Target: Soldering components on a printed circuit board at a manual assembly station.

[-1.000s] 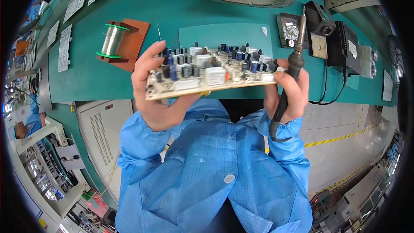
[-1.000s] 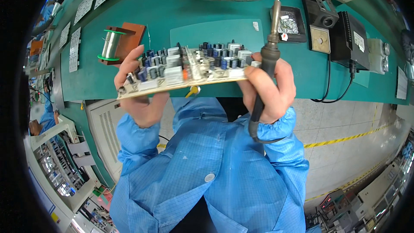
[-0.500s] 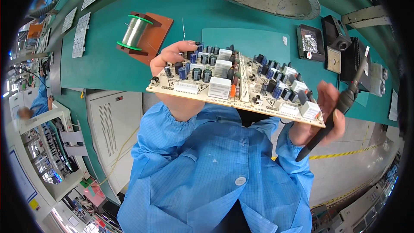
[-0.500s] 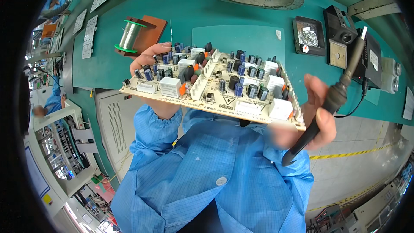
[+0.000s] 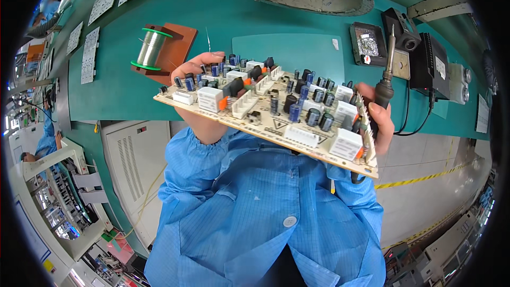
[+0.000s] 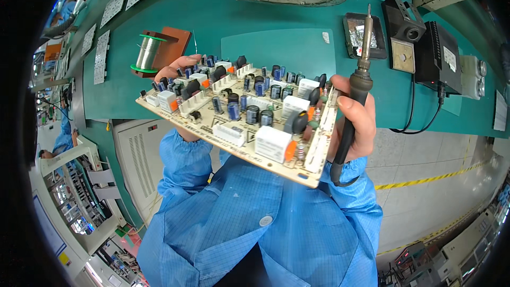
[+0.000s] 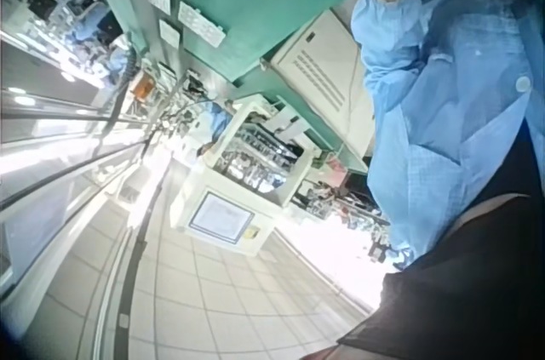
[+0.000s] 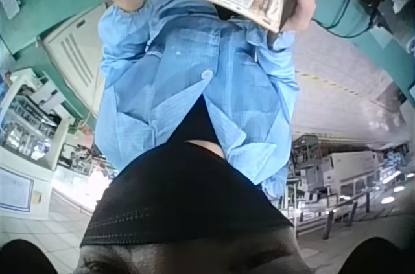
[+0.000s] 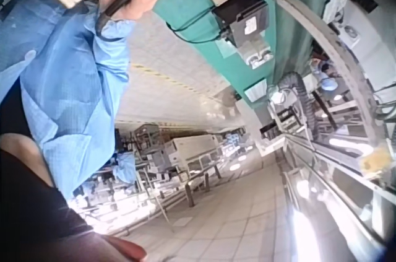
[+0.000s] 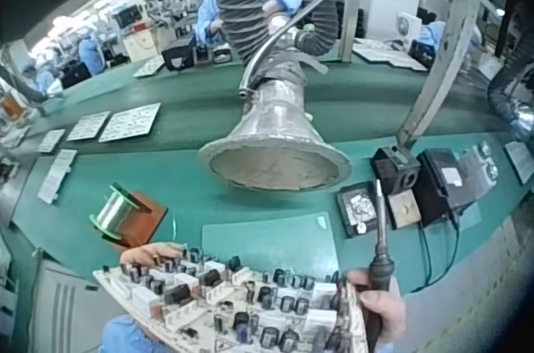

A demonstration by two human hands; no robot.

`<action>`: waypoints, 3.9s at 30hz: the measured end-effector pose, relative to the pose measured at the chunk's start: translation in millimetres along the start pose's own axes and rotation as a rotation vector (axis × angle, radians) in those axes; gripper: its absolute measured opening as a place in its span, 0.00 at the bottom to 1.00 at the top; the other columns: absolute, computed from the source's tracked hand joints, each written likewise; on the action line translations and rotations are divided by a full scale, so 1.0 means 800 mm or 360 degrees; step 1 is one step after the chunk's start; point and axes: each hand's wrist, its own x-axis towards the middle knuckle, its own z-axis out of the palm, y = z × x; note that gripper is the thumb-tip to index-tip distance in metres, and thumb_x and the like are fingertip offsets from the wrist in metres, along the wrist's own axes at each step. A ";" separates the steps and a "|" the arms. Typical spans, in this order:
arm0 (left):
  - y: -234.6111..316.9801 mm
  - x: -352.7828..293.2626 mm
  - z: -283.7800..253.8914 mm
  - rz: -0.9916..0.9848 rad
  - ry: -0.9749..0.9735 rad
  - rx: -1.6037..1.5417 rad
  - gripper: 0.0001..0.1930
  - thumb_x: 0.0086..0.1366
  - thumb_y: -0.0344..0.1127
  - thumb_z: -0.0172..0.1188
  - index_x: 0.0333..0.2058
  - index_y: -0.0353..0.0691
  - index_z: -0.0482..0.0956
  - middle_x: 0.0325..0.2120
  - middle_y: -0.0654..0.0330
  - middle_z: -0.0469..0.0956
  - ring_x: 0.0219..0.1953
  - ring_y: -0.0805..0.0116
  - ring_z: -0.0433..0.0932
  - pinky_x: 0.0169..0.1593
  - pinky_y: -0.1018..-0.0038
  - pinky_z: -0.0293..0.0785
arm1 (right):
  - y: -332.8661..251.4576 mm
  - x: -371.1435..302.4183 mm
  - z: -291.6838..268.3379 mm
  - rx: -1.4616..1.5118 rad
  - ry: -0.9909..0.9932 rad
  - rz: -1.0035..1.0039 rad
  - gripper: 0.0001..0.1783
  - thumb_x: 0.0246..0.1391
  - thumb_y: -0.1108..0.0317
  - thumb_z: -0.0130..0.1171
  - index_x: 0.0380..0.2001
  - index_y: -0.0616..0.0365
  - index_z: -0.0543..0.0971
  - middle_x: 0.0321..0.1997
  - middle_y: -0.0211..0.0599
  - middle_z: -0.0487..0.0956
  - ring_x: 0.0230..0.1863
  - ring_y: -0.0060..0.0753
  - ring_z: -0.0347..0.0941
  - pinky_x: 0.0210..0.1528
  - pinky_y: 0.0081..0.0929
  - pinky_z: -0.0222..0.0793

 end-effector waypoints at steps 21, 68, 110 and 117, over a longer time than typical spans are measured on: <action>-0.053 0.388 -0.075 -0.0490 0.0028 0.2818 0.58 0.44 0.74 0.55 0.60 0.29 0.51 0.56 0.36 0.60 0.57 0.46 0.64 0.58 0.62 0.62 | 0.053 -0.042 0.010 -0.0198 0.0068 0.0255 0.19 0.49 0.79 0.55 0.47 0.61 0.68 0.49 0.55 0.72 0.46 0.41 0.71 0.48 0.35 0.69; -0.118 0.461 -0.190 -0.1177 0.0146 0.3149 0.25 0.58 0.44 0.48 0.56 0.50 0.67 0.56 0.52 0.65 0.59 0.51 0.62 0.60 0.56 0.55 | 0.055 -0.046 0.014 -0.0394 0.0022 0.0273 0.17 0.51 0.75 0.53 0.46 0.63 0.69 0.46 0.55 0.73 0.40 0.40 0.70 0.42 0.32 0.68; 0.233 0.110 -0.192 0.0172 0.0526 0.1421 0.16 0.67 0.36 0.50 0.48 0.32 0.74 0.37 0.60 0.77 0.35 0.73 0.74 0.42 0.77 0.72 | 0.024 -0.044 0.021 -0.0356 0.0125 0.0279 0.16 0.61 0.65 0.43 0.45 0.67 0.68 0.44 0.55 0.75 0.41 0.45 0.73 0.45 0.38 0.69; 0.105 -0.011 -0.034 -0.0860 -0.0498 -0.0118 0.19 0.67 0.37 0.50 0.50 0.28 0.70 0.44 0.51 0.75 0.46 0.60 0.76 0.52 0.67 0.72 | -0.017 -0.009 0.061 0.0938 0.0026 0.0291 0.23 0.62 0.58 0.45 0.56 0.58 0.62 0.53 0.46 0.72 0.53 0.46 0.68 0.59 0.45 0.59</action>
